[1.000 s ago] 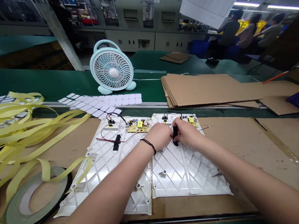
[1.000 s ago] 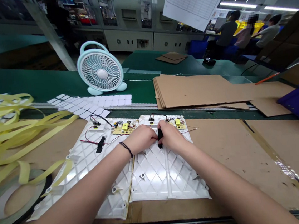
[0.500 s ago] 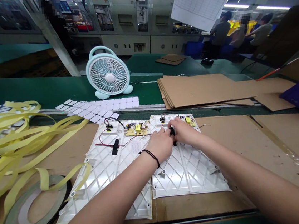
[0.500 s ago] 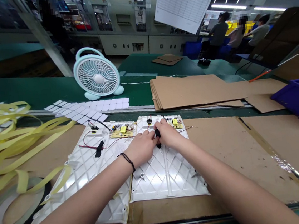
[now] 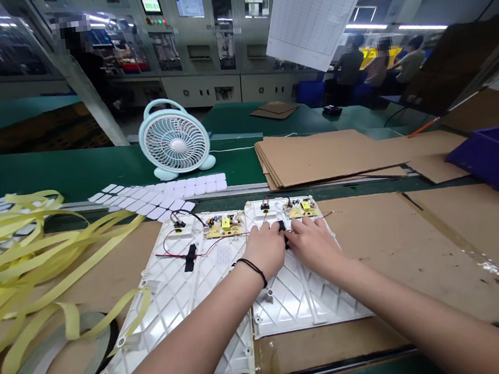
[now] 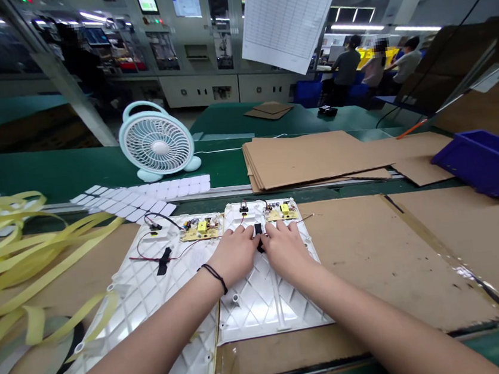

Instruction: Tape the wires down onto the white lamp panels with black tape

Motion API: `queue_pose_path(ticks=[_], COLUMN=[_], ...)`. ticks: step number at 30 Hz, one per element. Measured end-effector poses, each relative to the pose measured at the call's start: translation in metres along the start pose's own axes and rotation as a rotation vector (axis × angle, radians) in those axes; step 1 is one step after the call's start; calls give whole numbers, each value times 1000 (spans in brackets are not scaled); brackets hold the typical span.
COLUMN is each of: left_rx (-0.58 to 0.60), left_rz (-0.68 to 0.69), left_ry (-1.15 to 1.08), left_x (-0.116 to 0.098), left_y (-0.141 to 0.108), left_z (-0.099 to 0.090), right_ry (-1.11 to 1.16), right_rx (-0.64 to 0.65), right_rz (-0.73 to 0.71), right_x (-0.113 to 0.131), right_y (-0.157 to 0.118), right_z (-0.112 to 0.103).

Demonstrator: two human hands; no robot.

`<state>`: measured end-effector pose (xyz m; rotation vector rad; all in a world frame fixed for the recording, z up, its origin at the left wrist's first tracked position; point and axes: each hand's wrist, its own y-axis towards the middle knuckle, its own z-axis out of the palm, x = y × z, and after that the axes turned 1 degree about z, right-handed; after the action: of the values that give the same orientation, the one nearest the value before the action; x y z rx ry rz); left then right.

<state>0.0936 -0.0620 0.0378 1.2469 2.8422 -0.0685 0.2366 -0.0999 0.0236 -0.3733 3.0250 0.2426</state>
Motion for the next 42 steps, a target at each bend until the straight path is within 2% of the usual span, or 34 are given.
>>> queue_pose_path(ticks=[5, 14, 21, 24, 28, 33, 36, 42], left_rx=[-39, -104, -14, -61, -250, -358, -383, -449], left_rz=[-8, -31, -5, -14, -76, -169, -226, -339], left_ry=[11, -29, -121, -225, -388, -523, -555, -592], left_x=[-2, 0, 9, 18, 30, 38, 44, 61], left_y=[-5, -11, -15, -27, -58, -115, -153, -218], left_z=[3, 13, -7, -19, -38, -51, -46, -22], right_ry=[-69, -63, -24, 15, 36, 127, 215, 173], right_rx=[-18, 17, 105, 183, 242, 324, 345, 188], right_rz=[12, 9, -47, -18, 4, -15, -56, -123], right_x=[5, 0, -7, -8, -7, -10, -15, -11], right_y=[-4, 12, 26, 36, 46, 53, 50, 18], right_z=[3, 7, 2, -2, -6, -4, -5, -12])
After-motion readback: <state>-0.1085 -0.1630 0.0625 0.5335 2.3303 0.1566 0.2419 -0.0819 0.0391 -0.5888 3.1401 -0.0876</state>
